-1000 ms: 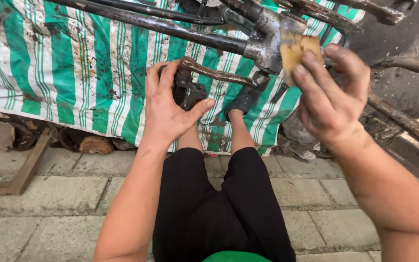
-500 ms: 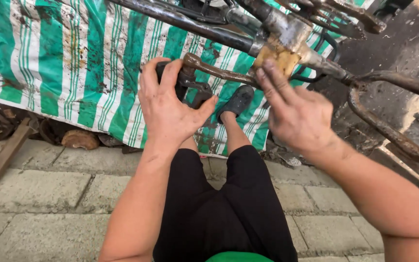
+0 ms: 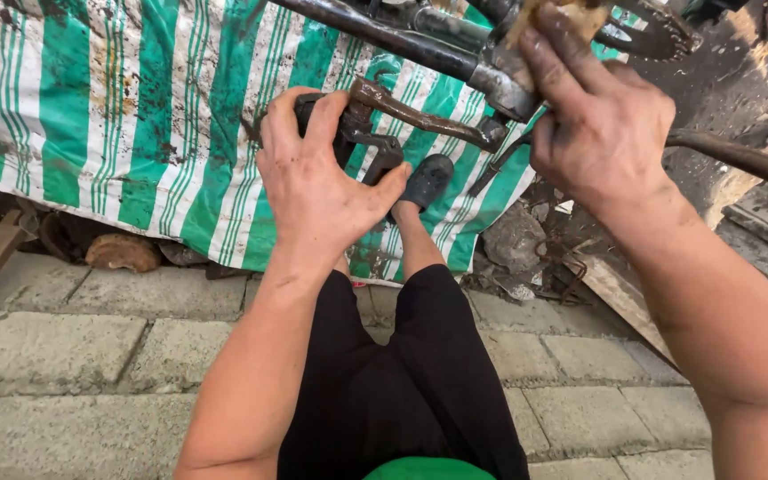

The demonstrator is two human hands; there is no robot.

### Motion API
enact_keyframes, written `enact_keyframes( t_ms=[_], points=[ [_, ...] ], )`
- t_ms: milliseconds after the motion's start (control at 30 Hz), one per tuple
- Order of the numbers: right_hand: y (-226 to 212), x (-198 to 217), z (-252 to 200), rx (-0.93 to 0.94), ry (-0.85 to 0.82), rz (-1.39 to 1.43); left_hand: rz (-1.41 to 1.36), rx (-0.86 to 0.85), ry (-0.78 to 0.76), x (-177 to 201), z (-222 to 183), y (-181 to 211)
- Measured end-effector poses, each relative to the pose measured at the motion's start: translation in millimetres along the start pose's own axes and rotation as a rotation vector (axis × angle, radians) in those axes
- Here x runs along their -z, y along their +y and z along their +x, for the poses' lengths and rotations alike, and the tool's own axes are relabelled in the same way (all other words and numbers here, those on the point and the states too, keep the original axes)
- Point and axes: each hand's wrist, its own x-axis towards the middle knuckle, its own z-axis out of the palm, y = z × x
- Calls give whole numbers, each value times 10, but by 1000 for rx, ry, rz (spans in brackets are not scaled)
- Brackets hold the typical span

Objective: Cleaning and sanding a bicycle frame and components to remove rust and dirt.

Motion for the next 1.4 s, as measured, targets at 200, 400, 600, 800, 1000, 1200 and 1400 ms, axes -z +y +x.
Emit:
enact_keyframes(
  t_ms=[200,400,600,800,1000,1200,1400],
  points=[
    [-303,74,-272,-52,-31,38,-13,-30,58,9,-38,46],
    [-153,31,-68,-31,19,-307,12,-44,109,37,-58,103],
    [-108,53,-64,61,-139,-235,21,-50,147,48,-64,123],
    [-28,88,-120,71,-77,-259,25,-29,149,63,-89,158],
    [-8,195,136,82,-265,-196,60,-40,195,90,-131,252],
    [-41,443,487,-65,-731,154,89,-20,230,103,-168,302],
    [-28,398,684,-161,-852,144,133,3,231,42,-150,304]
  ],
)
